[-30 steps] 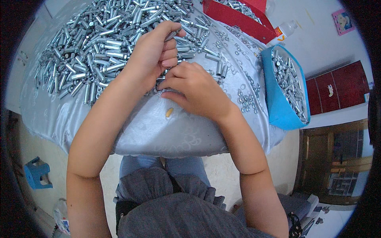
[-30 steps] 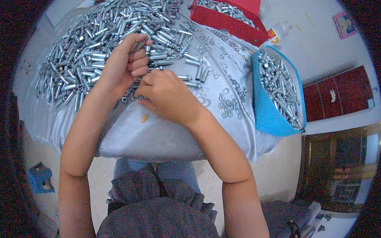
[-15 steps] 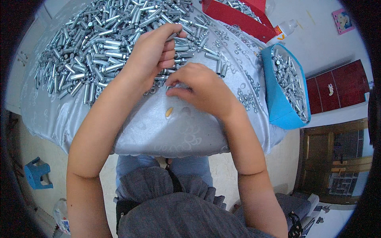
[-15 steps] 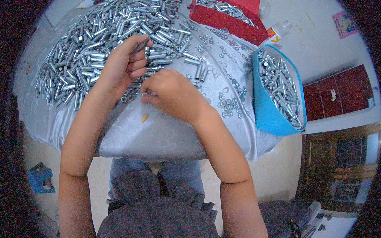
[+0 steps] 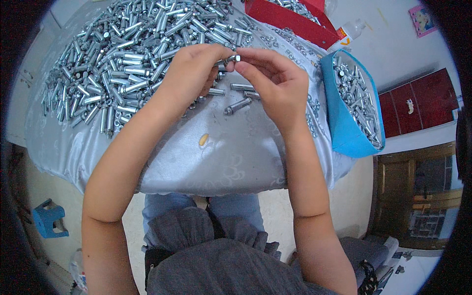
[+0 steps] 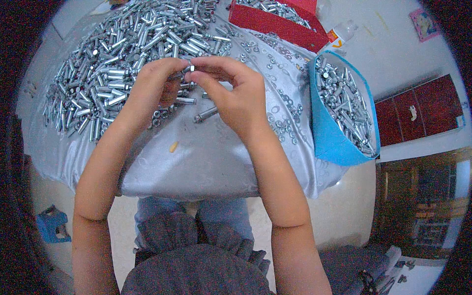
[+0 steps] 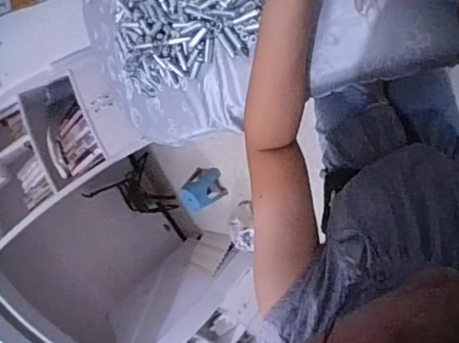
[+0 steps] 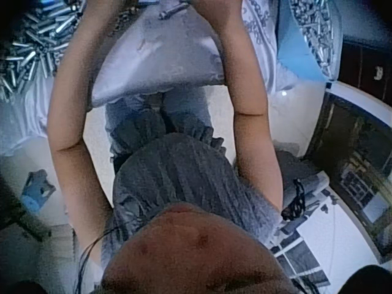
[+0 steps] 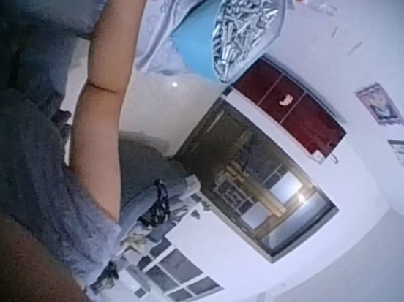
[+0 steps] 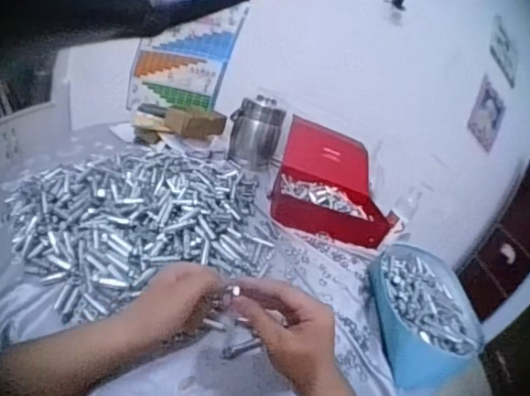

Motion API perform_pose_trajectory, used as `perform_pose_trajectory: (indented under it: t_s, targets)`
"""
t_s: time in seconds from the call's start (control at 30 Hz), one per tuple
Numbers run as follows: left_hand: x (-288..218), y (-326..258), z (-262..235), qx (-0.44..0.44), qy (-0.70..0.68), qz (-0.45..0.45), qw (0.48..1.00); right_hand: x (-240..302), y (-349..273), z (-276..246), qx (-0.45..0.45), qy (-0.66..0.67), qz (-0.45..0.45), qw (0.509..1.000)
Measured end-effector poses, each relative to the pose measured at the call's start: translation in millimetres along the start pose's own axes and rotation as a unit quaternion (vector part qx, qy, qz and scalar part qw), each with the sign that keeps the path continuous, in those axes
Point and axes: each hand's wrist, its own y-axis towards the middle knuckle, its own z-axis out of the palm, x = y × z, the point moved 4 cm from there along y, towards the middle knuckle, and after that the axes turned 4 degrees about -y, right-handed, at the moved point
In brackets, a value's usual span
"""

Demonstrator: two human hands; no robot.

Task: The person sits at a table covered with a large pile of metal bolts and washers. They repeatedly pick up a bolt and a washer, thread the washer onto the bolt, and place the assembled unit into a blue container. The person continues this repetitive assembly process throughout the video.

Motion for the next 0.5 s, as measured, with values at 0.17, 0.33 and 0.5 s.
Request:
perform_pose_trajectory:
  t_s: [0.17,0.33,0.5]
  targets:
    - [-0.5,2.3,-0.1,0.029,0.119,0.159,0.98,4.5,-3.0,1.3,-0.013,-0.08,-0.049,0.995]
    - [-3.1,-2.1,0.8,0.016,0.149,0.202,0.968,7.2,-3.0,1.0,-0.016,-0.107,-0.075,0.991]
    - [-1.8,3.3,-5.4,-0.059,0.134,0.238,0.96,10.0,-2.8,1.9,-0.009,-0.148,-0.122,0.981]
